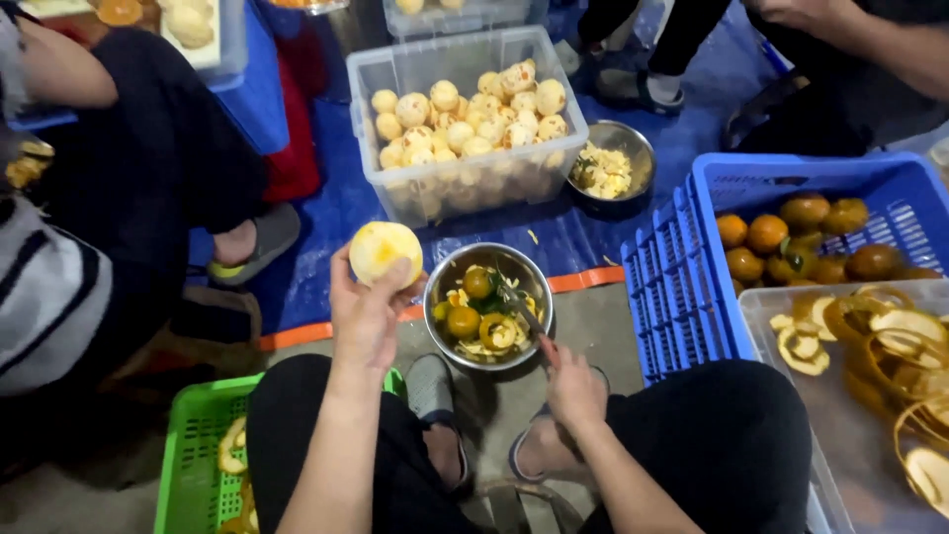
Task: A person uses a handheld peeler to remove the skin from various fruits, placing the peeled fruit and skins into separate containers.
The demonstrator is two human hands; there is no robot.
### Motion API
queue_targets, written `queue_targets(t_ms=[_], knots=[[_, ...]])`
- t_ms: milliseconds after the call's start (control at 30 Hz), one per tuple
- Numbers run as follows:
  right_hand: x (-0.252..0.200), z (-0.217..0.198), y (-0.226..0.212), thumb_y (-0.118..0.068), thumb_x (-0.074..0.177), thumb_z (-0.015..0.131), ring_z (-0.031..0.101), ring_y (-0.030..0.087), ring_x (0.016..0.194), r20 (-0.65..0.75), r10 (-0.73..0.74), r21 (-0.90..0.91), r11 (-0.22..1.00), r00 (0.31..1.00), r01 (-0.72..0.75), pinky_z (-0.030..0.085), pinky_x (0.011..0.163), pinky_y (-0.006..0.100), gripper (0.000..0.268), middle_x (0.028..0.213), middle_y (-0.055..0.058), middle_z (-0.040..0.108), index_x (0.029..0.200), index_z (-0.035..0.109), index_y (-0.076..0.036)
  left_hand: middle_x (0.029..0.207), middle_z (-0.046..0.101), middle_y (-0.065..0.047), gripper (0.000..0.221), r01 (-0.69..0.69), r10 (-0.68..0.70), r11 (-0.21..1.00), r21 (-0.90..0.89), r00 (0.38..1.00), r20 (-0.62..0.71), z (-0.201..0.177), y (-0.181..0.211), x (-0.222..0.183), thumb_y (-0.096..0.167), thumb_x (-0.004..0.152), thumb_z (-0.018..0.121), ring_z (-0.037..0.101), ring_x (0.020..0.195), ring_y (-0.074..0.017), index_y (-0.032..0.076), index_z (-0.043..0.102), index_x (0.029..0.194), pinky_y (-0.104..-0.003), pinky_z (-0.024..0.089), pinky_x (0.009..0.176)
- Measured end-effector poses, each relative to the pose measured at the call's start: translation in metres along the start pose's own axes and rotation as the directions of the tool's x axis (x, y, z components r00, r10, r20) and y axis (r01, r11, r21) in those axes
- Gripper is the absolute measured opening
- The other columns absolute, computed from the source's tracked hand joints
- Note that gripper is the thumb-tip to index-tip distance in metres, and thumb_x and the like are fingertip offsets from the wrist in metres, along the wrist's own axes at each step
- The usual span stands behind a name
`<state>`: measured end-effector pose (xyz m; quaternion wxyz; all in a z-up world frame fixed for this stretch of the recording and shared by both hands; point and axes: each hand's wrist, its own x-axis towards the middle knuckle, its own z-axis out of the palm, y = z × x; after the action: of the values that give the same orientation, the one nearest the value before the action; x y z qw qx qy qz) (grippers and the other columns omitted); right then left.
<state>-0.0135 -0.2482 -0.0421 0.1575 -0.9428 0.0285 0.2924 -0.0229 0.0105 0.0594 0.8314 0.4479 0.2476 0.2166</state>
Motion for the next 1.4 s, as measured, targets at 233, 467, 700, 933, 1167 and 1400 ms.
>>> queue_targets(t_ms=[233, 467, 700, 933, 1167, 1400], knots=[[0.041, 0.025, 0.028, -0.050, 0.089, 0.070, 0.048, 0.013, 0.055, 0.002, 0.189, 0.839, 0.534, 0.982, -0.104, 0.034, 0.047, 0.029, 0.049, 0.071, 0.009, 0.069, 0.119, 0.081, -0.013, 0.117, 0.071, -0.013, 0.087, -0.127, 0.123, 0.985, 0.119, 0.992, 0.040, 0.004, -0.015, 0.005, -0.007, 0.054, 0.087, 0.069, 0.101, -0.0227, 0.008, 0.060, 0.135, -0.037, 0.064, 0.075], [0.058, -0.033, 0.075, -0.001, 0.091, 0.063, 0.065, 0.037, 0.093, -0.152, -0.175, 0.976, 0.129, 0.973, 0.175, 0.051, 0.087, 0.045, 0.045, 0.126, 0.031, 0.071, 0.135, 0.056, 0.002, 0.124, 0.066, -0.024, 0.083, -0.104, 0.101, 0.995, 0.000, 0.964, 0.247, 0.010, -0.007, -0.001, 0.002, 0.064, 0.085, 0.072, 0.099, -0.0349, 0.016, 0.042, 0.132, -0.044, 0.067, 0.075], [0.078, -0.139, 0.039, -0.009, 0.093, 0.065, 0.067, 0.025, 0.081, -0.395, -0.370, 0.832, 0.245, 0.841, 0.498, 0.044, 0.060, 0.034, 0.040, 0.101, 0.029, 0.080, 0.132, 0.065, 0.001, 0.114, 0.068, -0.013, 0.083, -0.135, 0.116, 0.990, 0.051, 0.953, 0.278, 0.064, 0.034, 0.027, -0.004, 0.060, 0.088, 0.067, 0.095, -0.0210, 0.013, 0.058, 0.135, -0.032, 0.061, 0.079], [0.136, -0.169, 0.017, -0.003, 0.089, 0.073, 0.073, 0.019, 0.095, -0.593, -0.414, 0.675, 0.212, 0.691, 0.706, 0.054, 0.089, 0.031, 0.022, 0.103, 0.013, 0.083, 0.111, 0.076, 0.001, 0.126, 0.073, -0.016, 0.079, -0.120, 0.127, 0.991, -0.058, 0.981, 0.146, 0.081, 0.030, 0.041, -0.012, 0.058, 0.087, 0.071, 0.109, -0.0270, 0.004, 0.059, 0.129, -0.038, 0.058, 0.092], [0.108, -0.158, 0.006, 0.022, 0.075, 0.080, 0.080, 0.030, 0.104, -0.473, -0.222, 0.833, 0.201, 0.852, 0.515, 0.059, 0.099, 0.036, 0.035, 0.110, 0.031, 0.087, 0.108, 0.076, 0.014, 0.112, 0.074, -0.031, 0.072, 0.099, -0.097, 0.995, 0.030, 0.992, -0.077, 0.098, 0.049, 0.025, -0.006, 0.066, 0.084, 0.069, 0.085, -0.0341, 0.009, 0.061, 0.133, -0.041, 0.059, 0.068], [0.107, -0.161, 0.022, 0.022, 0.063, 0.087, 0.085, 0.025, 0.087, -0.598, -0.322, 0.689, 0.261, 0.734, 0.676, 0.065, 0.092, 0.031, 0.034, 0.093, 0.025, 0.091, 0.096, 0.083, 0.014, 0.102, 0.076, -0.027, 0.077, 0.009, -0.012, 0.997, 0.083, 0.999, 0.029, 0.083, 0.013, 0.038, -0.003, 0.058, 0.089, 0.069, 0.082, -0.0269, 0.007, 0.066, 0.131, -0.035, 0.058, 0.058]])
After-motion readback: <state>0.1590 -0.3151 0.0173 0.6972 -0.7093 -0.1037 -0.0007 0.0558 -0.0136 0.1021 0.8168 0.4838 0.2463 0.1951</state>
